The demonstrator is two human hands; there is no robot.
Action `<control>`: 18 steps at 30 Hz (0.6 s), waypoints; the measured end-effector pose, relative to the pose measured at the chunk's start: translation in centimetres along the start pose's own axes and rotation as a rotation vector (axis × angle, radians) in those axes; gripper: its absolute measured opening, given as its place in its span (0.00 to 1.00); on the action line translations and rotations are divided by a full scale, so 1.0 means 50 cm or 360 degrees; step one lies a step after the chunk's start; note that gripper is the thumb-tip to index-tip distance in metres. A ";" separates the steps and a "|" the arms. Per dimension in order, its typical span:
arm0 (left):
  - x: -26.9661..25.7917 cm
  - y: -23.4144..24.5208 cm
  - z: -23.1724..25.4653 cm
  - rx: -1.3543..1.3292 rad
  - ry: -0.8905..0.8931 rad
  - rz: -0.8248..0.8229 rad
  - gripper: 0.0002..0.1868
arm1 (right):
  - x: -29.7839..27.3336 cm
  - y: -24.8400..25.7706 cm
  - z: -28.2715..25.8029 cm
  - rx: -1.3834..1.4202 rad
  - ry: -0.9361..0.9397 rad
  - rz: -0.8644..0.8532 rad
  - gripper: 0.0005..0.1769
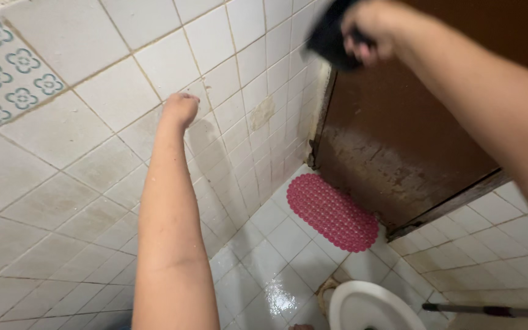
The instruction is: The person scrubs a white wall-mounted sink with an orange brush, rinses it by pouring water from a black pitcher, and wipes the surrounding tiled walls. They also handle a pair of scissors and a small packet, placing them on a wall shelf.
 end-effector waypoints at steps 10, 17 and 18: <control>-0.075 0.095 0.028 -0.0137 0.0115 0.0008 0.15 | -0.019 -0.011 -0.035 0.0931 0.0641 -0.0623 0.11; -0.247 0.195 -0.215 -0.0294 0.0443 -0.0100 0.10 | -0.117 -0.150 0.254 0.0030 0.0270 -0.0351 0.12; -0.288 0.204 -0.272 -0.0248 0.0526 -0.0123 0.10 | -0.133 -0.203 0.307 -0.0101 0.0129 -0.0396 0.14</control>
Point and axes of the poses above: each hand's wrist, its own x-axis towards the middle knuckle, its own y-axis out of the back of the hand, z = x × y, the point moved 7 cm from there along x, towards the middle knuckle, and after that the axes turned 1 degree about z, right-handed, at the moved point
